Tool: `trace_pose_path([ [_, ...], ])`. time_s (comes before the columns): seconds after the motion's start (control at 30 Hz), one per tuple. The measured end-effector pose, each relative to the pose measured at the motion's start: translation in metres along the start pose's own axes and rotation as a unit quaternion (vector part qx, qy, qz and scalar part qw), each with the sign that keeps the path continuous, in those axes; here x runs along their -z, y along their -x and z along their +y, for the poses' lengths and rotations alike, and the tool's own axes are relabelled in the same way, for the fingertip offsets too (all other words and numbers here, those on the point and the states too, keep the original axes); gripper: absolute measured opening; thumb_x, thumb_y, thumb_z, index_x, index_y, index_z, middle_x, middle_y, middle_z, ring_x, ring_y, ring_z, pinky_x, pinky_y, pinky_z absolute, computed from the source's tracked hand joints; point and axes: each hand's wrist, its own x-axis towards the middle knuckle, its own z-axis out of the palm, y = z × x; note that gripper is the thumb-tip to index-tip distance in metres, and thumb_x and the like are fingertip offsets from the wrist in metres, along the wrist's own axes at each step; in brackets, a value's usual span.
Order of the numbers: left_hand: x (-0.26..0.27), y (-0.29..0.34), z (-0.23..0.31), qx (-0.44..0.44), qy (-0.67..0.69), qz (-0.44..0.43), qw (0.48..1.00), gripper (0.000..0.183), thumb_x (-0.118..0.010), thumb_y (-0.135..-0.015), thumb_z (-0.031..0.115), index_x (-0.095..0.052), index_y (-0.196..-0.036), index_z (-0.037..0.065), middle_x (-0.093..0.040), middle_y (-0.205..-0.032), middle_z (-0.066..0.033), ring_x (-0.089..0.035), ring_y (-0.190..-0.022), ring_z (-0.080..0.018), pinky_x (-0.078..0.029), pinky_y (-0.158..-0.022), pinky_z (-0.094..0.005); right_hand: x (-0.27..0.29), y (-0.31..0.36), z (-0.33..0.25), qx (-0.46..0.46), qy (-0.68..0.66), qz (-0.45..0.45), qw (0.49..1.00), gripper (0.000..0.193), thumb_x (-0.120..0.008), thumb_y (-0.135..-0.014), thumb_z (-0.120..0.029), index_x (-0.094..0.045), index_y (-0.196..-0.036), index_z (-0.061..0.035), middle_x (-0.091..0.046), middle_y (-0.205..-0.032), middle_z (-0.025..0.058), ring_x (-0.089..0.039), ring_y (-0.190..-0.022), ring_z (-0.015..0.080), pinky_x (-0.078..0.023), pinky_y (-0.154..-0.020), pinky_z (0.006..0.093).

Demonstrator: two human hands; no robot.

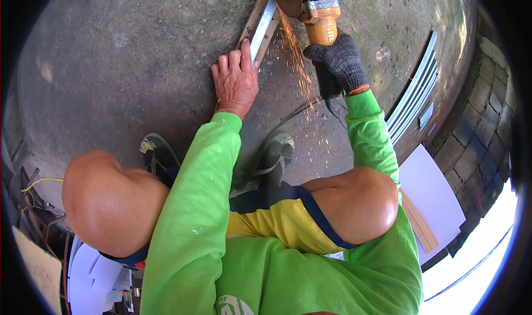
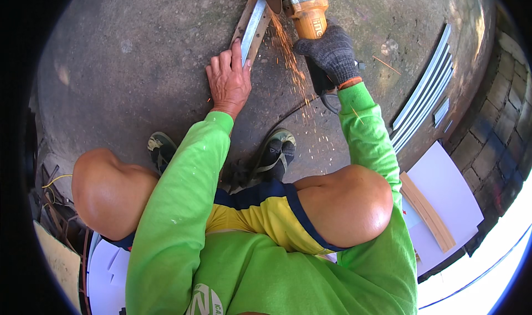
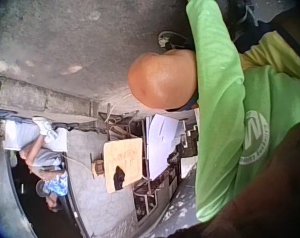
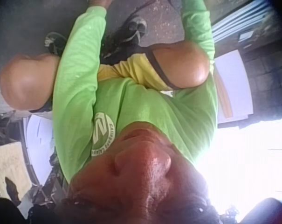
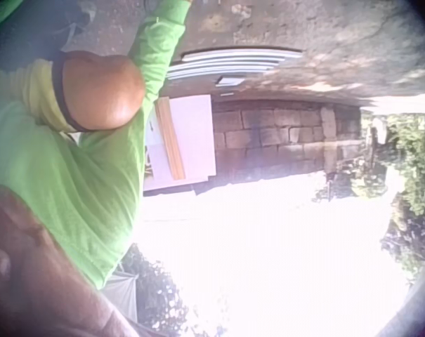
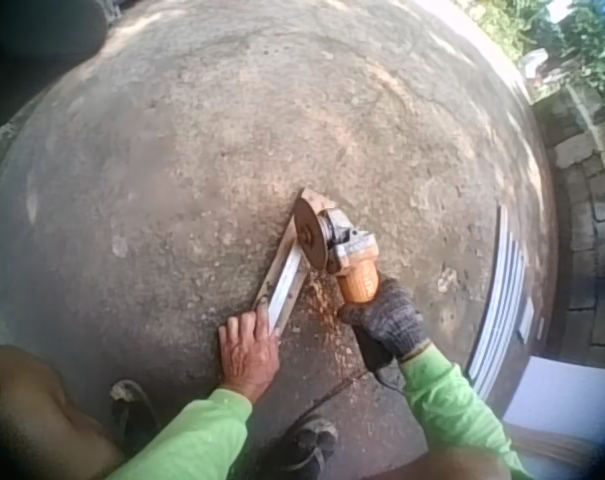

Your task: Cutting metal strips with an angle grinder.

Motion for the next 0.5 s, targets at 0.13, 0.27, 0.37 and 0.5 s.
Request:
trace_pose_path([
  [0.13,0.0008,0.0002,0.0002,0.0,0.005,0.0,1.0,0.062,-0.065,-0.093,0.029,-0.044,-0.148,0.008,-0.054,-0.109,-0.0096,-0.05,-0.097,-0.0318,-0.039,-0.08,-0.047,0.0011,0.0029,-0.0054,0.025,-0.001,0.007,1.0,0.064,-0.088,-0.06,-0.045,-0.07,-0.106,-0.0034,-0.074,-0.088,0.0164,-0.072,-0.08,0.03,-0.057,-0.077,0.0404],
  [0.27,0.0015,-0.0003,0.0014,0.0,0.006,0.003,1.0,0.062,-0.065,-0.093,0.029,-0.044,-0.148,0.008,-0.053,-0.11,-0.0097,-0.05,-0.098,-0.0318,-0.039,-0.08,-0.0471,0.0013,0.0015,-0.0047,0.029,0.004,0.006,1.0,0.063,-0.088,-0.06,-0.043,-0.069,-0.105,-0.0028,-0.074,-0.088,0.0165,-0.072,-0.08,0.0304,-0.058,-0.076,0.0408],
  [0.37,0.0021,-0.0002,0.0012,0.0,0.005,-0.001,1.0,0.062,-0.065,-0.093,0.028,-0.043,-0.148,0.008,-0.053,-0.109,-0.0097,-0.05,-0.098,-0.0318,-0.039,-0.081,-0.0469,-0.0004,0.0025,-0.005,0.016,0.0,0.015,1.0,0.063,-0.088,-0.06,-0.042,-0.069,-0.105,-0.002,-0.074,-0.087,0.0167,-0.073,-0.081,0.0304,-0.058,-0.076,0.0409],
  [0.5,0.0015,-0.0007,0.0009,0.003,-0.001,-0.004,1.0,0.062,-0.065,-0.093,0.028,-0.043,-0.148,0.008,-0.053,-0.108,-0.0095,-0.049,-0.097,-0.0315,-0.039,-0.081,-0.0465,0.0003,-0.0001,-0.0045,0.02,-0.01,0.009,1.0,0.062,-0.088,-0.061,-0.042,-0.069,-0.105,-0.0018,-0.074,-0.087,0.017,-0.073,-0.081,0.0307,-0.058,-0.077,0.0408],
])
